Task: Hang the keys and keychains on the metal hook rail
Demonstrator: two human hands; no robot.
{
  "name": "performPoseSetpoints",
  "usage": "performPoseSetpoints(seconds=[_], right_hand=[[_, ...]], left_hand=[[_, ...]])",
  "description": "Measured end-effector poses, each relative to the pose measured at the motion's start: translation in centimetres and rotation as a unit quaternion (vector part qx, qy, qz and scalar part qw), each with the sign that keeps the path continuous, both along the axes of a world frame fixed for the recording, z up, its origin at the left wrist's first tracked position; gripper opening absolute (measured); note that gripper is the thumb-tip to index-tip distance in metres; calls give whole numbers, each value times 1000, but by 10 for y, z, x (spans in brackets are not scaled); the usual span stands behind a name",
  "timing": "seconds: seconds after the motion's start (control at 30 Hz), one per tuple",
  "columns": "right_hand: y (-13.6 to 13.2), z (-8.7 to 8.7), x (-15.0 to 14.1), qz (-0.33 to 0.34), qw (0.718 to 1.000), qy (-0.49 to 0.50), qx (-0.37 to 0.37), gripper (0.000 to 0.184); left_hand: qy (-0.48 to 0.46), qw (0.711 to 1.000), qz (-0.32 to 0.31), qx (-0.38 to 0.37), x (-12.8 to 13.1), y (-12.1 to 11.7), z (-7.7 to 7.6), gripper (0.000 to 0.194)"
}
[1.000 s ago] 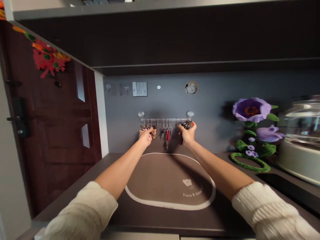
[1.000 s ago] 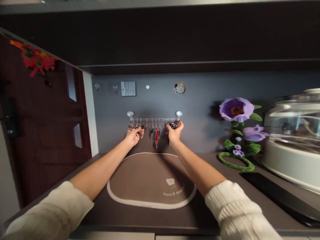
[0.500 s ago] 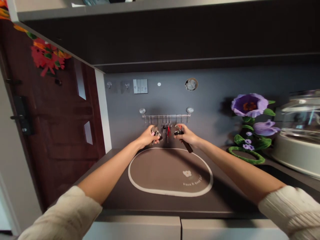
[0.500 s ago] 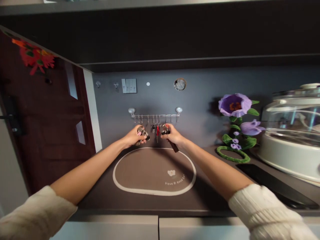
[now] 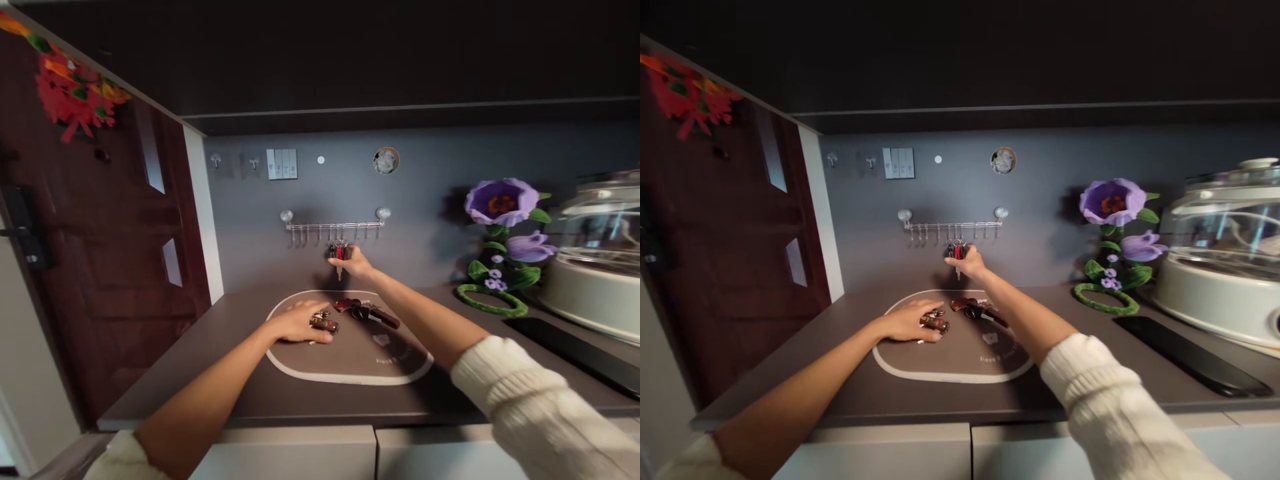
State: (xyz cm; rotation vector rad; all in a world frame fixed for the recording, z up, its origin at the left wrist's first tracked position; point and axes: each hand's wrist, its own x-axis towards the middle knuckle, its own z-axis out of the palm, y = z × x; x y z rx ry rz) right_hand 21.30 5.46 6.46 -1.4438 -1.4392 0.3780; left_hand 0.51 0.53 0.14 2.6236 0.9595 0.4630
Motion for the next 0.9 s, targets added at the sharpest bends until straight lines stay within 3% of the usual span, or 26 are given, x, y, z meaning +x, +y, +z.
performPoseSetpoints(seconds=[0.1,0.27,0.33,0.43,0.6,0.73,0.9], right_hand=[[24,-8,-24,-81,996,22,0,75],[37,-14,-38,-141,989,23,36,26],[33,-12,-36,-138,988,19,59,19],[27,-2,-29,-128,988,24,84,18],[27,31,-23,-137,982,56,119,18],[18,41,-23,-70,993,53,84,16],[-21,15,-12,73,990,-104,-61,19]], left_hand=[[26,999,15,9,4,-2,-13,78],[28,999,32,28,7,-8,-16,78],[30,999,31,32,8,-9,-15,78],[34,998,31,35,9,-10,-15,78],[21,999,27,38,10,-8,-17,79],[-6,999,29,25,9,-6,-18,83],[-79,993,81,18,7,-5,-13,79]])
